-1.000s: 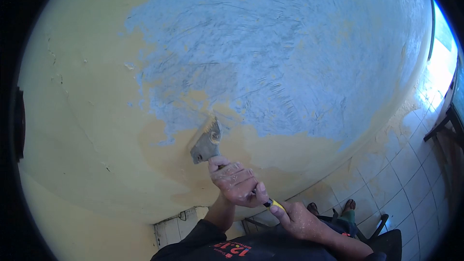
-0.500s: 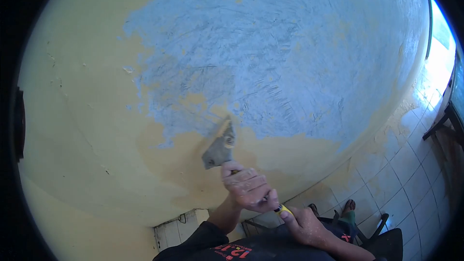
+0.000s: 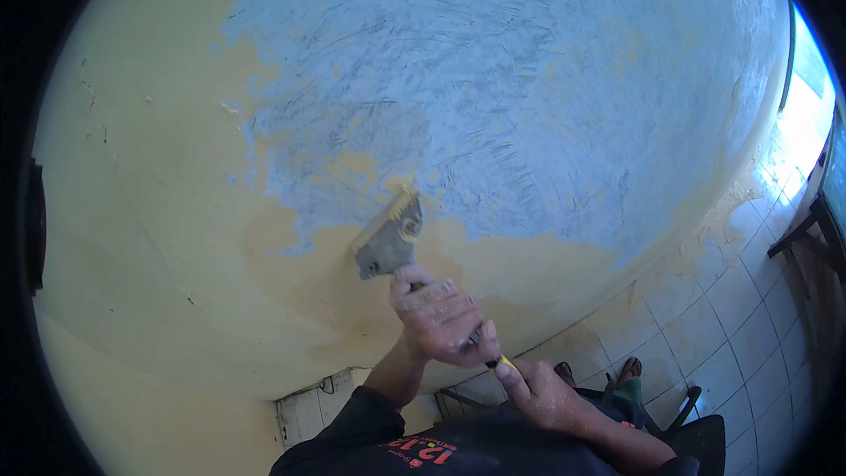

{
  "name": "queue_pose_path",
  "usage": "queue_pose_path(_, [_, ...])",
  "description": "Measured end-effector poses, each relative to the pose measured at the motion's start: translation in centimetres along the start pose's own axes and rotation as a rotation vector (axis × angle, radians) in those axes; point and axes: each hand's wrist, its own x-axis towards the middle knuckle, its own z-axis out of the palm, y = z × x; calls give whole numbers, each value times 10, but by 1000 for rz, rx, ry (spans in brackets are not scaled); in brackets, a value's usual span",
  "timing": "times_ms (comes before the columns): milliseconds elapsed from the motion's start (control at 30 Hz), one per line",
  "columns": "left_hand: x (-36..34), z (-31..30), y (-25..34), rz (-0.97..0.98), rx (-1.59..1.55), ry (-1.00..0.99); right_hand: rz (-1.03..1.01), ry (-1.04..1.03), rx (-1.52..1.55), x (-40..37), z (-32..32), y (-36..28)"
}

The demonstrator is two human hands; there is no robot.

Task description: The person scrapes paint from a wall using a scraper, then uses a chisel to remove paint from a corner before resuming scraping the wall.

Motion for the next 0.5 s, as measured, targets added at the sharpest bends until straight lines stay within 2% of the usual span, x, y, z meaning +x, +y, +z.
queue_pose_path(233, [50,-31,-22,121,186,164,-83,88,-63,12,-13,-67])
queue_pose_path(367, [21,-15,6,46,108,82,-29,122,-236,-11,-11,-31])
queue_pose_path(433, [0,2,16,22,57,82,-4,146,-74,-20,0,0])
queue_pose_path(500, [-19,14,19,-41,-19,34,12,156,-70,-20,7,18])
